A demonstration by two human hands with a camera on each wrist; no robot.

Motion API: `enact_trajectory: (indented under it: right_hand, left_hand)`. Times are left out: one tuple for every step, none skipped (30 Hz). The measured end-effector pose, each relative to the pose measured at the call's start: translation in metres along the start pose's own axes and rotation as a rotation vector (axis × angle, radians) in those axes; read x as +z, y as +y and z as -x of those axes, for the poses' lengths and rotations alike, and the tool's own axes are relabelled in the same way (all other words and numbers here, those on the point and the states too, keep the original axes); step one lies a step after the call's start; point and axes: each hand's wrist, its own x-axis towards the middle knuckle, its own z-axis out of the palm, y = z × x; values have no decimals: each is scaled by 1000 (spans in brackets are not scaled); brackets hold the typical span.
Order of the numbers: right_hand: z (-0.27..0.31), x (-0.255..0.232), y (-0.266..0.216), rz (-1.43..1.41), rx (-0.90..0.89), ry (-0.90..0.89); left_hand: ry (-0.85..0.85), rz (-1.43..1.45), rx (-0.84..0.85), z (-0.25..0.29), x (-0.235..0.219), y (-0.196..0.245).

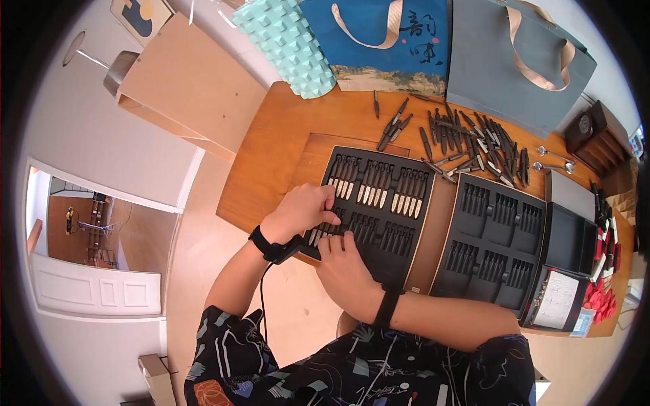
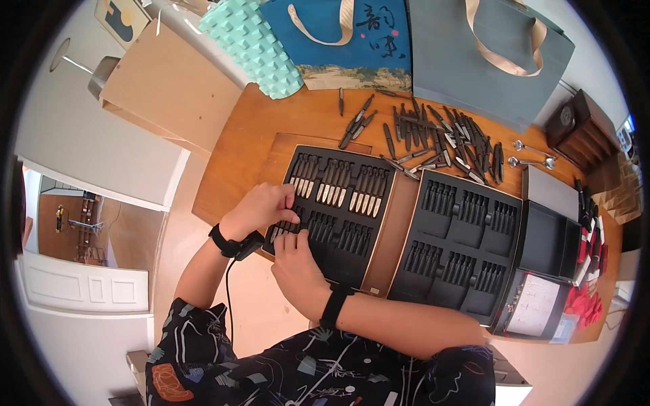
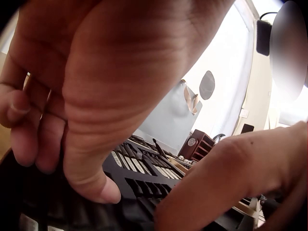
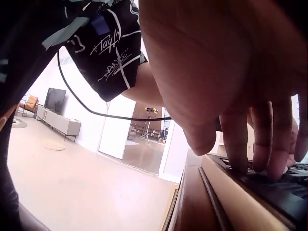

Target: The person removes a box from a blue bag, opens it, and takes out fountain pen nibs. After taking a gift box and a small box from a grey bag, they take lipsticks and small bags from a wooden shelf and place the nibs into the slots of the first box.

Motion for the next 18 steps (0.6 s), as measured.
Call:
enact_trajectory:
  right_hand:
    - [1,0,-1,20,7,10]
    - [2,1,-3,19,20,10]
    - [2,2,-7,61,29,15]
    - [2,4,-9,103,40,19]
    - [3,6,-9,103,58,22]
    - [3,7,-8,86,61,65]
    - [4,8,-6,71,63,110]
    - [4,9,-3,73,79,116]
    - [4,6,5,-109,81,53]
    - [4,3,14,-293,80,-10]
    - [6,2,27,-292,91,-6]
    - [11,-8,47,-250,155,66]
    - [17,-18,69,-206,215,137]
    - [24,-34,92,-127,302,120]
    - [32,-45,114,-49,388,102]
    - [38,-42,135,-14,473,152]
    - [45,-36,153,21,558,203]
    - [52,-31,166,54,594,228]
  left_hand:
    - [-11,-9,14,-2,-1,1]
    - [-18,-12,25,-3,-3,2]
    - [-53,21,-17,-4,-5,3]
    - [-89,51,-58,-5,-6,4]
    - [-96,44,-43,-5,-7,5]
    - [-91,34,-42,-5,-6,6]
    - [-84,23,-41,-5,-7,7]
    - [-90,9,-48,-4,-8,10]
    - [-95,-1,-34,-4,-9,12]
    - [-95,-8,-47,-3,-8,13]
    - [-94,-14,-63,-3,-8,13]
    - [-97,-16,-56,-4,-8,14]
    - [-112,-18,-65,-4,-9,14]
    - [-123,-19,-77,-4,-9,15]
    - [-120,-19,-75,-4,-10,15]
    - [-134,-13,-85,-5,-11,16]
    - [-146,-7,-95,-6,-12,17]
    - [-140,-8,-92,-7,-12,16]
